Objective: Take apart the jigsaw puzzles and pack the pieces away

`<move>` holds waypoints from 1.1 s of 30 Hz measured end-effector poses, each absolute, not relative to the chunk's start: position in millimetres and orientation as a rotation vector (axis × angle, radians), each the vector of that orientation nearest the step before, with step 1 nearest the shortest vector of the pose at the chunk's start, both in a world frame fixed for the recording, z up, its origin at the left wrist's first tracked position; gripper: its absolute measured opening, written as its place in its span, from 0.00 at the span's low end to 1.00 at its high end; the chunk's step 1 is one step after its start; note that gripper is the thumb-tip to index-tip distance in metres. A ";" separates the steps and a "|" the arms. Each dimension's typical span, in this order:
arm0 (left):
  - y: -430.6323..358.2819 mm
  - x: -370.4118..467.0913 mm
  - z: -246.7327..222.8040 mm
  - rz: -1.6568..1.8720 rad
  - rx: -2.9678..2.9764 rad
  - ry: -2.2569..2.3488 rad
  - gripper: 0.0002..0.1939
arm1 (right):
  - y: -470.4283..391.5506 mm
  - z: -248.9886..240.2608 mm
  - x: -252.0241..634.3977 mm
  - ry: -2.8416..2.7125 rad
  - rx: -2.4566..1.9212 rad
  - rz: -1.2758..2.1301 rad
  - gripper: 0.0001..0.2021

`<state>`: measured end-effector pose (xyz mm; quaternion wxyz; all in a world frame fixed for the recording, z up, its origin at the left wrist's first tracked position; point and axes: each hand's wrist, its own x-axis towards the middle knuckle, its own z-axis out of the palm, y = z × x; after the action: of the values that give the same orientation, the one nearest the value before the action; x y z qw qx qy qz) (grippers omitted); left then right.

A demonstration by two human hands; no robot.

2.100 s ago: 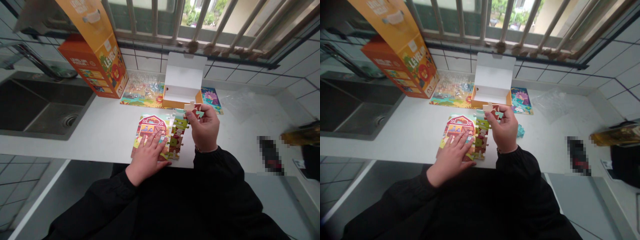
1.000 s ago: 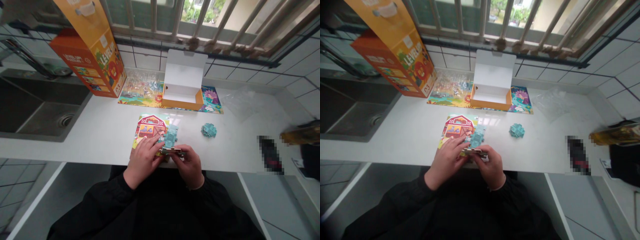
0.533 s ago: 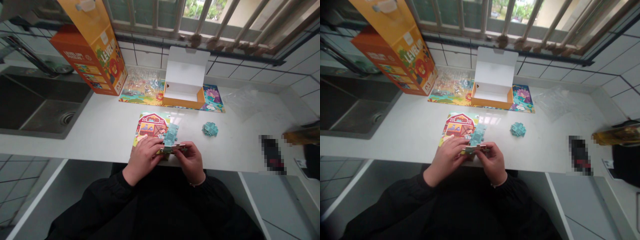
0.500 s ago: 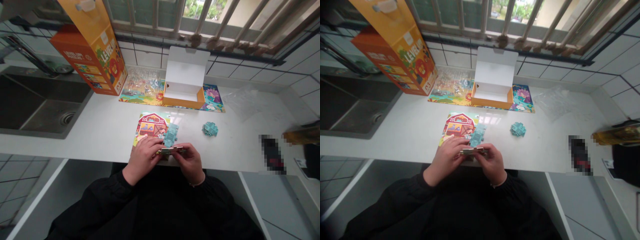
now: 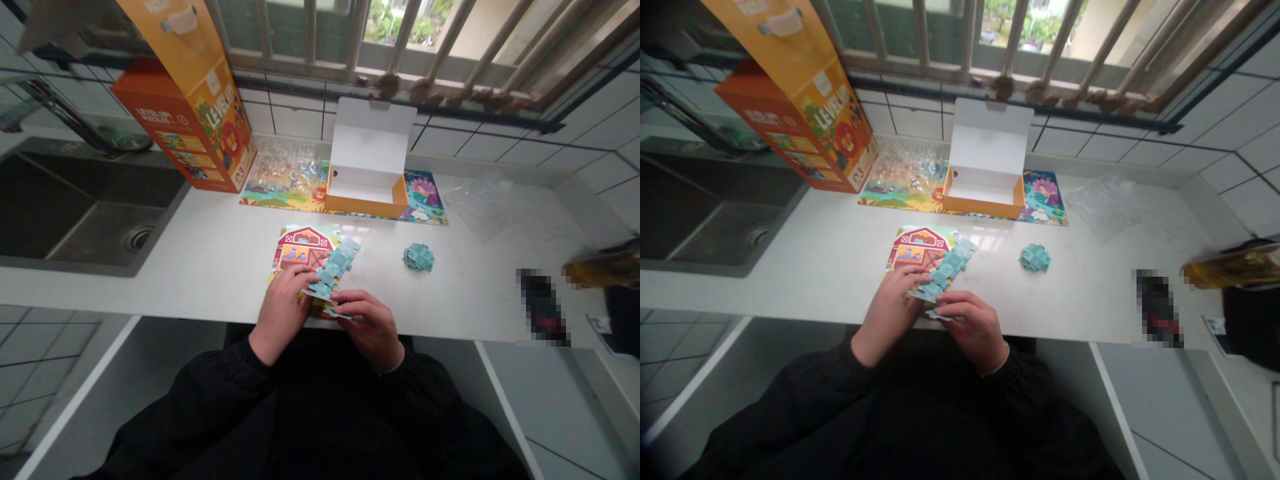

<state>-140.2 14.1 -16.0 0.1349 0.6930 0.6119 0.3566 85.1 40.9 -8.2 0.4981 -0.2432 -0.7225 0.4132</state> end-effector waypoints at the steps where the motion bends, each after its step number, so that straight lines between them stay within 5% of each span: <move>1: 14.4 -140.4 -15.0 1.039 2.004 1.777 0.12 | 41.1 -7.6 84.8 -1.756 -0.580 1.001 0.12; 4: 11.9 -141.7 -11.5 1.023 2.015 1.733 0.15 | 40.5 -7.9 83.4 -1.734 -0.611 1.016 0.11; 11: -3.0 -135.3 -8.4 1.095 2.037 1.826 0.40 | 38.8 -14.7 83.7 -1.676 -0.659 1.087 0.08; 18: 4.1 -132.2 -6.4 0.932 2.118 1.832 0.07 | 45.6 -25.1 83.6 -1.262 -0.930 1.216 0.09; 33: 8.9 -168.5 -13.2 0.868 2.301 1.670 0.12 | 60.6 -31.5 95.1 -1.019 -1.030 1.390 0.17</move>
<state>-168.5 8.9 -13.2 0.0843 0.7714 0.5597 0.2908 95.1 60.6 -31.5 0.5370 -0.4326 -0.4283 0.5841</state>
